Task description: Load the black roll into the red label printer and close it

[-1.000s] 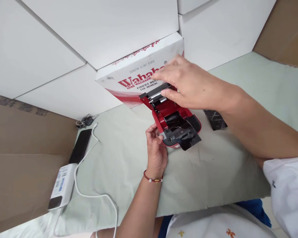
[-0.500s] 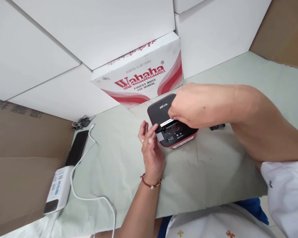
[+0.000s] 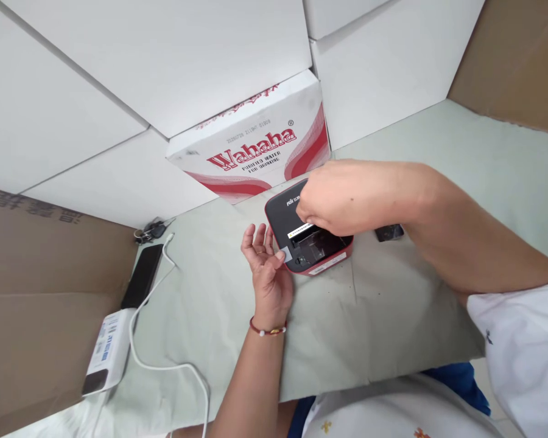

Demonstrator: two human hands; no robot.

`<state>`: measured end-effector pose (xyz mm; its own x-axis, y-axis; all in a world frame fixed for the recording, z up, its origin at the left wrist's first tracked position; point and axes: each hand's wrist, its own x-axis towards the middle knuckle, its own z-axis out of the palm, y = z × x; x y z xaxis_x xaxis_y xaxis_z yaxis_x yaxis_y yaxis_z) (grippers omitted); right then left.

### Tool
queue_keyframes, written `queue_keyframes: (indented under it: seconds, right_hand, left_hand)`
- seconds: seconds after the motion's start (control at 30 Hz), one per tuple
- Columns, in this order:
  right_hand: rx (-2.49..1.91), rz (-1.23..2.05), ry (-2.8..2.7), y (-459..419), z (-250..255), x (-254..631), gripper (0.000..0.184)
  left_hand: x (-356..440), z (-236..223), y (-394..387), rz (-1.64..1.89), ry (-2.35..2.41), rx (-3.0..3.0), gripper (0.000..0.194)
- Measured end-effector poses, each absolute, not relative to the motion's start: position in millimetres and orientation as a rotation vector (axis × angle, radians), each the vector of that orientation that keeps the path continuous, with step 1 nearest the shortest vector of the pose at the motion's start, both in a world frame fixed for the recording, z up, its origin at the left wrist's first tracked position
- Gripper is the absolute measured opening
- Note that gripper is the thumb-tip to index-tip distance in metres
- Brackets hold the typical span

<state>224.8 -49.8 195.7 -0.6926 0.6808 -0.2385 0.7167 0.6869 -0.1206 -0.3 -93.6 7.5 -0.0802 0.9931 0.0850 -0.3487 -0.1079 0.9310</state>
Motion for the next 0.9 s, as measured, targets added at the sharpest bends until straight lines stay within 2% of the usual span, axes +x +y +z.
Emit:
queue_keyframes:
  seconds: [0.1,0.23,0.47,0.57,0.7,0.9]
  right_hand:
    - [0.991,-0.269,2.709,-56,201,233,0.02]
    - [0.775,-0.378,2.721,-61,202,235,0.024]
    - [0.847,-0.589,2.67,-53,203,234,0.028]
    - [1.109,-0.574,2.701,-45,195,225,0.027]
    - [1.524,-0.391,2.596,-29,170,202,0.026]
    - [1.422,-0.406,2.442,-14,145,187,0.029]
  left_hand:
    - [1,11,-95,1.392,0.932,0.905,0.088]
    - [6,12,-99,1.361,0.913,0.817,0.092]
    - [9,5,-100,1.338,0.952,0.821,0.092]
    - [13,3,-101,1.359,0.944,0.804,0.084]
    - [17,5,-101,1.377,0.929,0.797,0.067]
    - [19,10,-100,1.382,0.897,0.782,0.064]
